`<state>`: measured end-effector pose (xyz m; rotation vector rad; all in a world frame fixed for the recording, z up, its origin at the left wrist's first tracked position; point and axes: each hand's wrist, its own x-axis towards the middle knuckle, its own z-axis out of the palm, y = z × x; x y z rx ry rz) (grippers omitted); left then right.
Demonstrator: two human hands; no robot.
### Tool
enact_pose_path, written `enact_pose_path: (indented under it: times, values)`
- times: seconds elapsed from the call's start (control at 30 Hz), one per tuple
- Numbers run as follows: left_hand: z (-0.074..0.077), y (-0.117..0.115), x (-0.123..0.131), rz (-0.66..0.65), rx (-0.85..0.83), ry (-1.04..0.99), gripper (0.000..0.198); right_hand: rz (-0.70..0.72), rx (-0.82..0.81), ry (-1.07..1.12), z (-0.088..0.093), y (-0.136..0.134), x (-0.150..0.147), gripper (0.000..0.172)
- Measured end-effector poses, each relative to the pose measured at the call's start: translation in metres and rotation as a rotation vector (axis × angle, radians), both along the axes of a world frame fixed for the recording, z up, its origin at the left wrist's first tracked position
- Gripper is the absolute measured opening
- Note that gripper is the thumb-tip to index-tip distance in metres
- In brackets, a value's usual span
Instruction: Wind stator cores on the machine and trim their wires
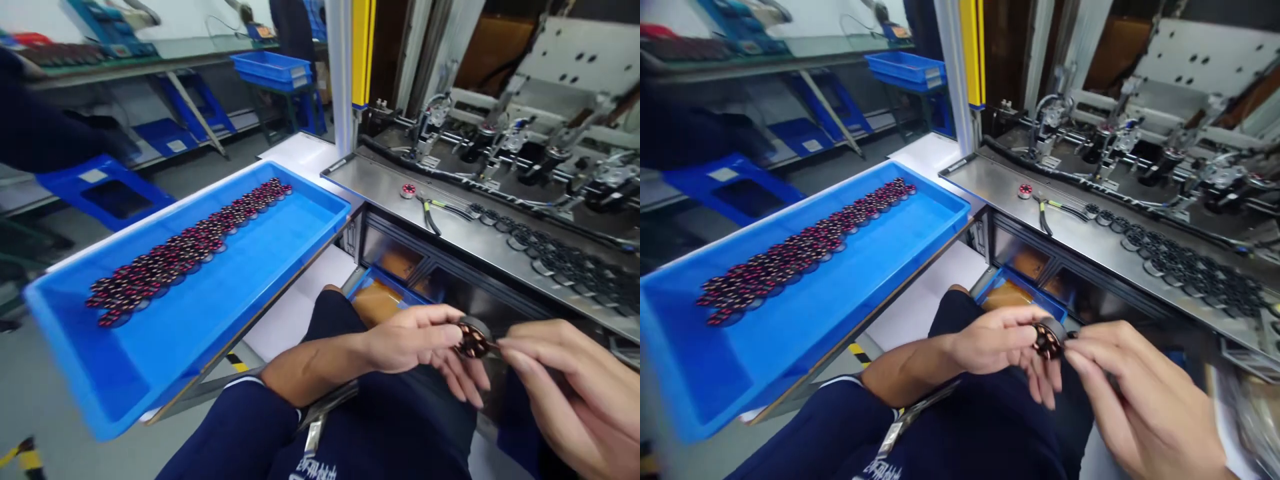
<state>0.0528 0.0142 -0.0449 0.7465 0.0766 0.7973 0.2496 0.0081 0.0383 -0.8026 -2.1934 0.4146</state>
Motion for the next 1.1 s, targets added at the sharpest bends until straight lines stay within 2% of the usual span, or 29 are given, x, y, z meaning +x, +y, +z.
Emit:
enact_pose_path:
  times: [0.07,0.13,0.2,0.23,0.27,0.3,0.4,0.43,0.47,0.5,0.6,0.7,0.77,0.87,0.97,1.03,1.1]
  values:
    - [0.004,-0.005,0.001,0.243,-0.042,-0.031,0.043,-0.098,0.08,-0.059,0.007,-0.003,-0.012,0.016]
    - [0.009,-0.008,0.002,0.397,-0.061,-0.079,0.051,-0.157,0.1,-0.02,0.008,-0.001,-0.019,0.012]
    - [0.012,-0.006,0.002,0.443,-0.099,-0.126,0.055,-0.123,0.034,0.044,0.007,0.003,-0.021,0.013]
    - [0.012,-0.003,0.003,0.426,-0.131,-0.127,0.054,-0.073,-0.004,0.069,0.006,0.005,-0.022,0.013]
    - [0.01,0.0,0.003,0.364,-0.161,-0.11,0.052,-0.018,-0.037,0.091,0.005,0.006,-0.021,0.014]
    - [0.009,0.004,0.002,0.242,-0.175,-0.078,0.055,0.031,-0.057,0.109,0.004,0.008,-0.02,0.016]
    - [0.002,0.014,0.0,-0.308,-0.115,0.05,0.074,0.121,-0.07,0.133,0.003,0.011,-0.016,0.02]
    - [0.001,0.015,-0.002,-0.413,-0.086,0.077,0.073,0.127,-0.069,0.134,0.003,0.011,-0.014,0.022]
    - [0.001,0.015,-0.003,-0.431,-0.071,0.092,0.067,0.123,-0.068,0.133,0.003,0.011,-0.013,0.022]
    - [0.001,0.014,-0.004,-0.375,-0.072,0.098,0.059,0.112,-0.069,0.13,0.004,0.01,-0.013,0.021]
    - [0.007,0.005,-0.003,-0.039,-0.11,0.081,0.042,0.034,-0.068,0.133,0.003,0.006,-0.013,0.017]
    - [0.012,-0.003,0.0,0.301,-0.089,0.051,0.041,-0.067,-0.071,0.155,0.002,0.004,-0.015,0.014]
    - [0.012,-0.005,0.0,0.465,-0.041,0.027,0.042,-0.105,-0.087,0.179,0.0,0.004,-0.017,0.014]
    - [0.009,-0.004,-0.001,0.573,0.028,0.066,0.048,-0.077,-0.114,0.231,-0.002,0.006,-0.019,0.015]
    - [0.007,-0.003,-0.002,0.551,0.125,0.197,0.055,-0.017,-0.11,0.279,-0.003,0.009,-0.02,0.015]
    - [0.006,-0.004,-0.001,0.547,0.174,0.254,0.049,-0.003,-0.098,0.303,-0.004,0.01,-0.02,0.014]
    - [0.004,-0.004,0.0,0.598,0.211,0.276,0.036,-0.022,-0.093,0.319,-0.005,0.009,-0.021,0.014]
